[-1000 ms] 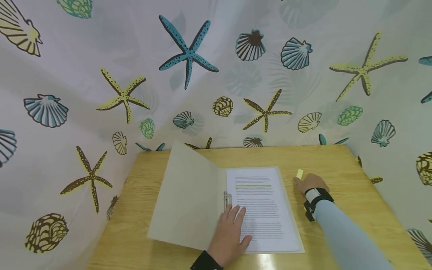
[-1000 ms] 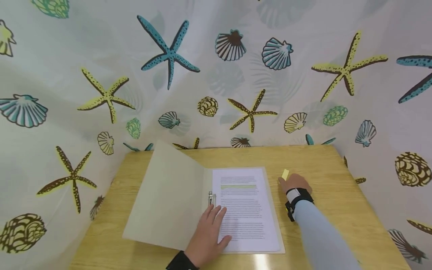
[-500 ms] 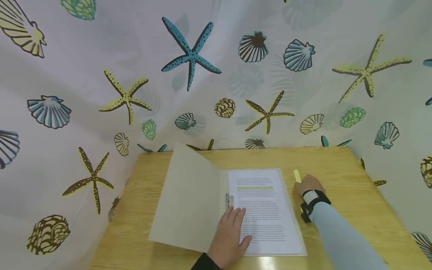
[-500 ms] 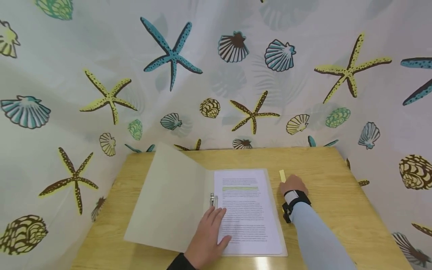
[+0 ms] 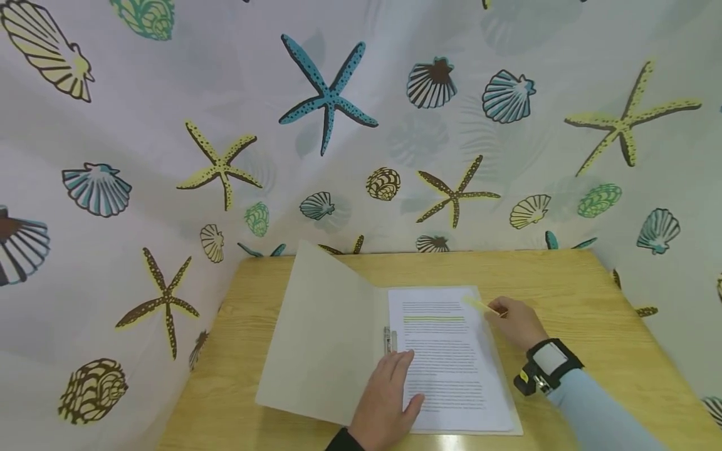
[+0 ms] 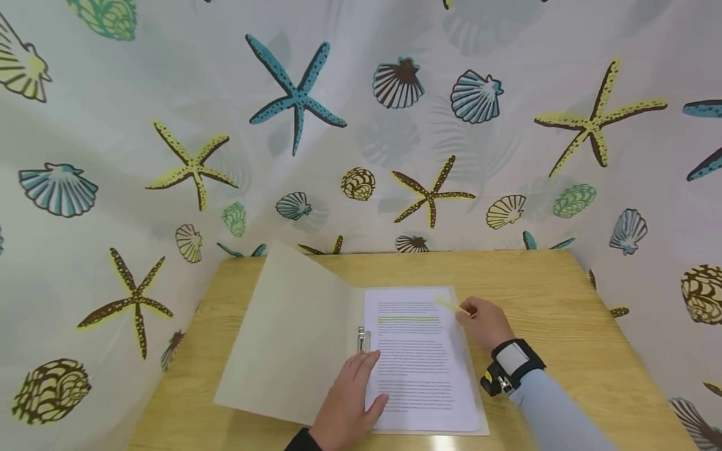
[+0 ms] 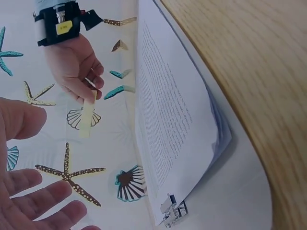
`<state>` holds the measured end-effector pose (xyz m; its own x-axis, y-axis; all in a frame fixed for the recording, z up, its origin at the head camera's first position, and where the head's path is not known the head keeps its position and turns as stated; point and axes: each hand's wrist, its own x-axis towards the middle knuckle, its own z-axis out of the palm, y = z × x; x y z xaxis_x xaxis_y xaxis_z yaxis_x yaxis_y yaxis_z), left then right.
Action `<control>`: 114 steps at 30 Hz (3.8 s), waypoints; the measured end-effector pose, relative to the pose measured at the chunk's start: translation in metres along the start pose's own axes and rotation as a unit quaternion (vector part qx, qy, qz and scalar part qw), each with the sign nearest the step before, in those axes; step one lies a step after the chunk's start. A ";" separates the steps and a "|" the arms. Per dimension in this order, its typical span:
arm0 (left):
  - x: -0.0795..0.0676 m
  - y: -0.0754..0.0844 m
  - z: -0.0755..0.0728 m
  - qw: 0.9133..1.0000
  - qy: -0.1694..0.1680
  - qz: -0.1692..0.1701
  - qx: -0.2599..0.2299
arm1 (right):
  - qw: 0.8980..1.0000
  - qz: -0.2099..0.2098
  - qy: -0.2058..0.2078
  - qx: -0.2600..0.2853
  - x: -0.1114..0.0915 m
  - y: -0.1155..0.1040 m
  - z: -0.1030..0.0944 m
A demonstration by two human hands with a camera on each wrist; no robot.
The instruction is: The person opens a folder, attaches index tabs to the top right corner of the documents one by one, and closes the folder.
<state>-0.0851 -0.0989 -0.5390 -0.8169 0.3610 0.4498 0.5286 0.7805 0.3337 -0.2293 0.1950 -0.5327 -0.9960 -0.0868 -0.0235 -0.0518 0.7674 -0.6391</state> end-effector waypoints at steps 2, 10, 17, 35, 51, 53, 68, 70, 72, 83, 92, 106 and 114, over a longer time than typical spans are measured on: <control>0.000 0.001 -0.001 1.000 0.002 -0.004 -0.006 | 0.998 -0.029 -0.049 0.033 -0.017 -0.017 0.001; 0.004 0.004 -0.008 0.997 -0.028 -0.046 -0.062 | 0.962 -0.136 -0.203 0.118 -0.072 -0.062 0.012; 0.011 0.005 -0.008 0.990 -0.023 -0.050 -0.131 | 0.943 -0.163 -0.229 0.178 -0.087 -0.073 0.017; 0.012 0.001 -0.011 0.988 0.014 -0.020 -0.151 | 0.941 -0.153 -0.230 0.196 -0.095 -0.071 0.025; 0.010 0.003 -0.009 0.991 0.024 -0.001 -0.132 | 0.923 -0.195 -0.230 0.240 -0.099 -0.073 0.024; 0.010 0.003 -0.008 0.991 0.028 0.007 -0.133 | 0.924 -0.203 -0.225 0.234 -0.099 -0.075 0.025; 0.017 0.008 -0.010 0.987 0.054 0.081 -0.125 | 0.930 -0.252 -0.177 0.200 -0.103 -0.078 0.034; 0.018 0.008 -0.011 0.987 0.054 0.081 -0.128 | 0.930 -0.246 -0.182 0.203 -0.104 -0.080 0.031; 0.018 0.008 -0.011 0.987 0.057 0.081 -0.131 | 0.930 -0.236 -0.187 0.213 -0.104 -0.082 0.029; 0.018 0.008 -0.010 0.984 0.090 0.064 -0.142 | 0.928 -0.188 -0.201 0.253 -0.104 -0.085 0.031; 0.019 0.008 -0.010 0.981 0.119 0.078 -0.134 | 0.949 -0.148 -0.174 0.219 -0.105 -0.087 0.036; 0.014 0.015 -0.001 0.985 0.119 0.029 -0.124 | 0.908 -0.373 0.189 -0.042 -0.107 -0.099 0.047; 0.015 0.021 0.000 0.984 0.082 0.029 -0.157 | 0.889 -0.402 0.211 -0.063 -0.105 -0.104 0.049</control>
<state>-0.0860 -0.0774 -0.5254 -0.7490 0.2919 0.5948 0.6389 0.5561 0.5316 -0.1156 0.0930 -0.5015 -0.5708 -0.4142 0.7090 -0.7406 0.6326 -0.2267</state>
